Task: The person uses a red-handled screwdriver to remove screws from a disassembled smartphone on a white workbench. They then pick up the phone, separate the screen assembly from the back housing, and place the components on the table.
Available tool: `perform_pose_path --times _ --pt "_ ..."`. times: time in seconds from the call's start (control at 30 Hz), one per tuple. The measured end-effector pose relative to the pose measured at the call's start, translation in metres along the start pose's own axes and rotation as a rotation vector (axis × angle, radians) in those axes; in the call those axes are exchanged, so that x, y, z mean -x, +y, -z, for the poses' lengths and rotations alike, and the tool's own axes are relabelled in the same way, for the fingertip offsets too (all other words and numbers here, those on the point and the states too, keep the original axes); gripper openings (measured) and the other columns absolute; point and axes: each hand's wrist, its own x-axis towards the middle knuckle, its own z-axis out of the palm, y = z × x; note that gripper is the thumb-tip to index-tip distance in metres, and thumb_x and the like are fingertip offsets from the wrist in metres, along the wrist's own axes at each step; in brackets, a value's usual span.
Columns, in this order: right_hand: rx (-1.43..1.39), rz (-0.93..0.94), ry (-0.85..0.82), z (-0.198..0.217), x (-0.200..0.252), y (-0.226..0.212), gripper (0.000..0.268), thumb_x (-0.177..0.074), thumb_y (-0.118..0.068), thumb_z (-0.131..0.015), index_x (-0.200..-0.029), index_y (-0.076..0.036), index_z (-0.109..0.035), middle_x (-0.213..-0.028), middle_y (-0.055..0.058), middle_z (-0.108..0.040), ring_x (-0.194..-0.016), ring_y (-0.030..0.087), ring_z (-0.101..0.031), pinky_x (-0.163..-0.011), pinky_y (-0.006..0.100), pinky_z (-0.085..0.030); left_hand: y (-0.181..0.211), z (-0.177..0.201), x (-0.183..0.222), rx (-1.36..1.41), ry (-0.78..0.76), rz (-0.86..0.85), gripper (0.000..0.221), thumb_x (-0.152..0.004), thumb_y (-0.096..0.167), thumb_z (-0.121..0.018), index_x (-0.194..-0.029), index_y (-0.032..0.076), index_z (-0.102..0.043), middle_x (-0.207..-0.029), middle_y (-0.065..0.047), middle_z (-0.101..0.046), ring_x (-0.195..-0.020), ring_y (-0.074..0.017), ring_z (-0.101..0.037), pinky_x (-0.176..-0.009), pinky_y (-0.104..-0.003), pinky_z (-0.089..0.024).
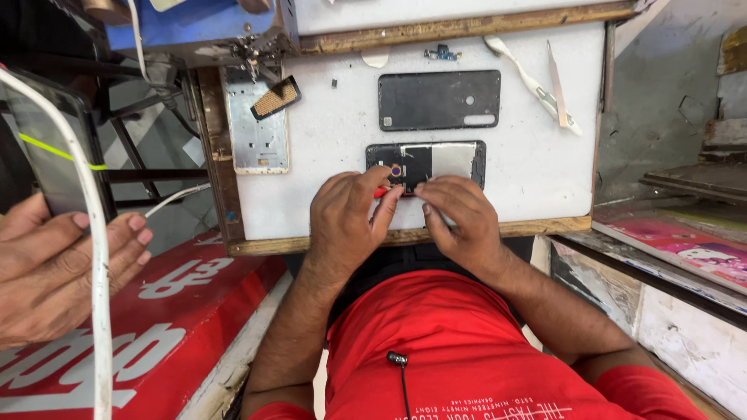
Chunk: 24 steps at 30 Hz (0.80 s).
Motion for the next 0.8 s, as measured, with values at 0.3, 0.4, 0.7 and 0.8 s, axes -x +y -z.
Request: perform_pose_path --times 0.3,0.4,0.7,0.8 --pt "0.016 -0.049 0.001 -0.002 0.001 0.001 0.029 -0.09 0.003 -0.074 -0.118 -0.004 -0.071 -0.116 0.01 -0.074 -0.115 0.03 -0.069 -0.102 0.04 -0.055 0.007 0.002 -0.003 -0.024 -0.021 -0.023 0.041 -0.098 0.013 -0.079 -0.13 0.006 -0.054 -0.089 -0.007 -0.07 -0.085 -0.0251 -0.073 -0.086 -0.043 -0.058" --pt "-0.036 -0.069 0.02 0.005 0.003 0.001 0.029 -0.09 0.004 -0.073 -0.117 -0.004 -0.071 -0.119 0.011 -0.074 -0.118 0.03 -0.07 -0.104 0.04 -0.055 0.012 0.005 -0.001 0.032 -0.077 -0.043 0.037 -0.099 0.008 -0.075 -0.129 0.008 -0.055 -0.104 -0.01 -0.072 -0.095 -0.0297 -0.072 -0.09 -0.045 -0.057" --pt "0.066 -0.146 0.15 0.035 0.005 0.017 0.02 -0.095 0.005 -0.069 -0.113 -0.003 -0.074 -0.118 0.013 -0.075 -0.12 0.03 -0.07 -0.108 0.04 -0.054 0.023 0.006 -0.002 -0.087 -0.175 -0.024 0.02 -0.101 0.018 -0.078 -0.114 0.014 -0.064 -0.097 -0.005 -0.07 -0.09 -0.0243 -0.071 -0.087 -0.042 -0.06" --pt "0.086 -0.132 0.13 0.03 0.008 0.02 0.017 -0.096 0.002 -0.068 -0.111 -0.003 -0.075 -0.117 0.013 -0.075 -0.122 0.03 -0.069 -0.109 0.039 -0.054 0.026 0.004 -0.002 -0.128 -0.17 0.016 0.028 -0.096 0.019 -0.077 -0.121 0.008 -0.068 -0.09 -0.008 -0.068 -0.084 -0.0253 -0.07 -0.078 -0.043 -0.056"
